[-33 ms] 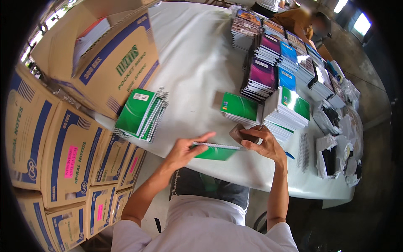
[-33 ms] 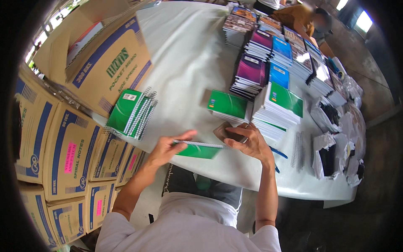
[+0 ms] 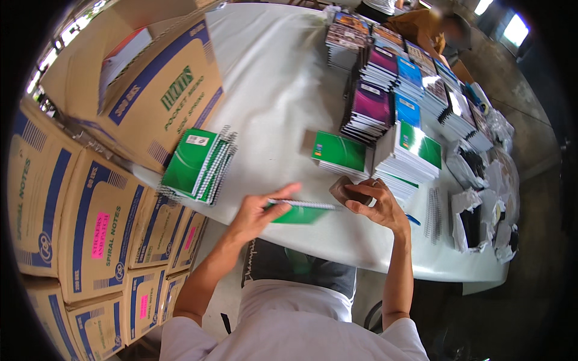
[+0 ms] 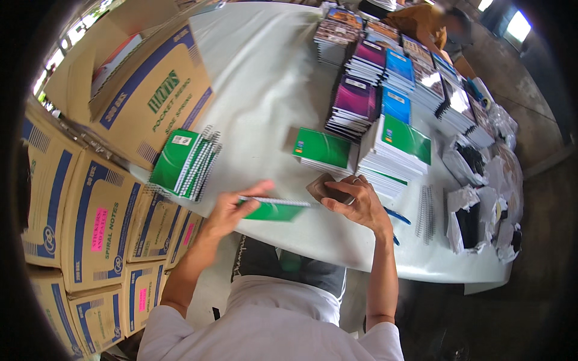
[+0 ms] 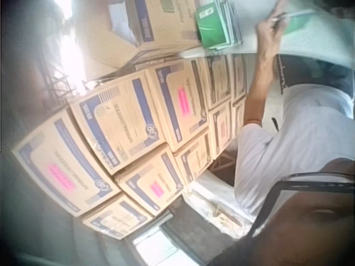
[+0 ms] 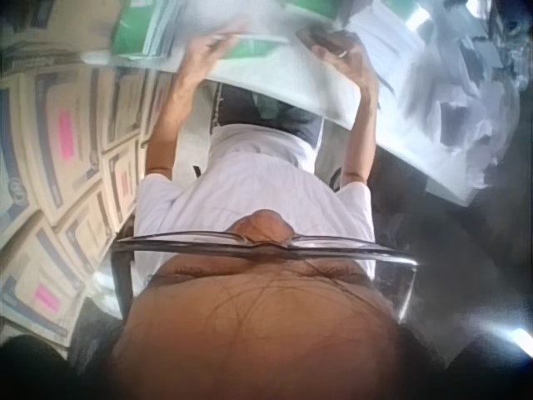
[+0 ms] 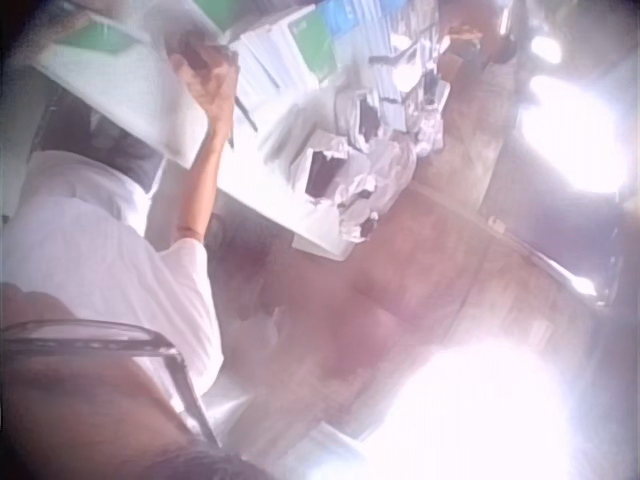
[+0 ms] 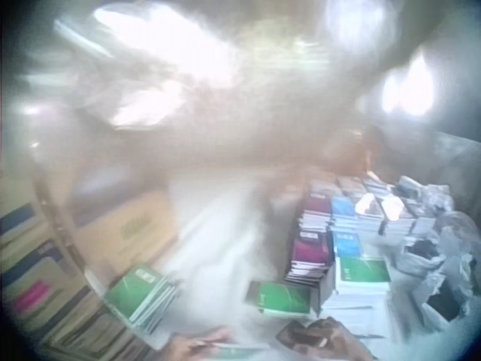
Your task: The person assembles spiral-bound notebooks by inserting a metal coil through the punched holes of the paper and covers. The person picks up a stack of paper, aligns it with the front and back covers, and manually threads the spiral coil through the holes before placing the completed notebook into a large cardboard box.
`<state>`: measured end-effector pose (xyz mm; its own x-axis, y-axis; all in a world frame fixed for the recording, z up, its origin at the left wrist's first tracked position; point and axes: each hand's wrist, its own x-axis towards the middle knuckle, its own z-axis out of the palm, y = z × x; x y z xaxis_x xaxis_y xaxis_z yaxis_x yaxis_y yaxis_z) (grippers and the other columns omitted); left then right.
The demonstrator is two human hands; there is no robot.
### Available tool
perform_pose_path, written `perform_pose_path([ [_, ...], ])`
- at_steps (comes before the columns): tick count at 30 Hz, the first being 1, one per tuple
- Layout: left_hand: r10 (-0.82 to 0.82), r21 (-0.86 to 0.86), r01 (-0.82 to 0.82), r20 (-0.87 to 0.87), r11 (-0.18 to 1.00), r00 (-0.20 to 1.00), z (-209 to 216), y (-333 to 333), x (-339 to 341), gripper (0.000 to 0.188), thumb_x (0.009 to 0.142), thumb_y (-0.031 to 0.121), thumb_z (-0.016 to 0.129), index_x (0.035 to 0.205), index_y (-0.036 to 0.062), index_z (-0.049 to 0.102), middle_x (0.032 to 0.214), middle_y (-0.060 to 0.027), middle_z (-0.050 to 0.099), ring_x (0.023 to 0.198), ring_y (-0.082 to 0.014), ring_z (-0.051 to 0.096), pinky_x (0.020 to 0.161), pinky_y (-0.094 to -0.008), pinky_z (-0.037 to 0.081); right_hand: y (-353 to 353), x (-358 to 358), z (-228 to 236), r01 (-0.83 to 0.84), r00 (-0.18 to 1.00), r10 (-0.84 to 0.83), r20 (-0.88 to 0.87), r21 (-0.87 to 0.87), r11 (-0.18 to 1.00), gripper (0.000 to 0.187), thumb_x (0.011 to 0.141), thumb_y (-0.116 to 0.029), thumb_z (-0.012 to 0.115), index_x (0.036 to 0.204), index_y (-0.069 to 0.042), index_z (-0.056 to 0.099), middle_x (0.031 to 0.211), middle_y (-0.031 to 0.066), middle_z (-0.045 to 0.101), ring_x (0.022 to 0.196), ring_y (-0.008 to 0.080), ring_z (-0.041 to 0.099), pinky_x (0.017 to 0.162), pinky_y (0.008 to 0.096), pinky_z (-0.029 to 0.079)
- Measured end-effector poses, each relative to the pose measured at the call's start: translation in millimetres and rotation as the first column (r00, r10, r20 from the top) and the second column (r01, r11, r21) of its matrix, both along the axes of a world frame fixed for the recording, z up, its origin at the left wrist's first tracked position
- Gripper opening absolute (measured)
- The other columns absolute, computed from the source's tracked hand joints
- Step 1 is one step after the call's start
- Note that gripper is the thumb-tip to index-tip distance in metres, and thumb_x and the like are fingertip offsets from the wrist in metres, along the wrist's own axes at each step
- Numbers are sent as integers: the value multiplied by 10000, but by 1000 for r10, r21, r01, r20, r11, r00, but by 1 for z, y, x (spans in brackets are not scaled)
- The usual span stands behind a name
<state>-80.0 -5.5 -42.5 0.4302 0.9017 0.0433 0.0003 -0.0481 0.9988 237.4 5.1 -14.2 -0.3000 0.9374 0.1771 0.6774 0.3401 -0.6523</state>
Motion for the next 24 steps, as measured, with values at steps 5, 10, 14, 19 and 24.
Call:
perform_pose_path([
  [5, 151, 378, -76, -175, 923, 973, 52, 5, 5, 548, 887, 1, 678, 1409, 108, 549, 1420, -62, 578, 1355, -236, 499, 1113, -320, 411, -41, 11, -24, 19, 952, -30, 305, 41, 999, 798, 746, -491, 790, 1438, -193, 529, 1461, 164, 469, 1310, 379, 432, 1110, 522, 324],
  [10, 182, 502, 48, -399, 863, 899, -8, -16, 38, 672, 887, 44, 673, 1501, 127, 413, 1467, -106, 517, 1380, -356, 452, 1112, -494, 378, -88, 67, -51, 433, 751, -493, 439, 235, 870, 656, 839, -280, 764, 1433, -160, 512, 1404, 210, 470, 1373, 368, 383, 1126, 548, 276],
  [14, 286, 564, -2, -416, 825, 863, -29, -19, 53, 690, 882, 115, 695, 1505, 120, 400, 1471, -126, 510, 1375, -365, 454, 1095, -510, 382, -102, 86, -79, 377, 658, -562, 501, 427, 822, 555, 876, -137, 709, 1401, -116, 531, 1265, 213, 520, 1220, 364, 487, 1057, 526, 351],
  [19, 408, 668, 139, -591, 731, 696, -16, -24, 61, 666, 905, 205, 690, 1499, 124, 400, 1462, -118, 520, 1306, -377, 512, 1024, -538, 424, -111, -33, -20, 180, 978, -201, 50, 270, 946, 447, 826, -151, 743, 1264, -123, 660, 1037, 156, 551, 942, 301, 580, 793, 392, 533],
  [24, 399, 636, 43, -533, 770, 746, -7, -26, 67, 779, 803, -32, 707, 1503, 95, 390, 1399, -165, 564, 1287, -395, 535, 1028, -535, 428, -103, -69, -14, 125, 987, -149, 56, 309, 943, 416, 855, -186, 719, 1264, -139, 663, 1074, 127, 542, 921, 296, 567, 788, 409, 524],
])
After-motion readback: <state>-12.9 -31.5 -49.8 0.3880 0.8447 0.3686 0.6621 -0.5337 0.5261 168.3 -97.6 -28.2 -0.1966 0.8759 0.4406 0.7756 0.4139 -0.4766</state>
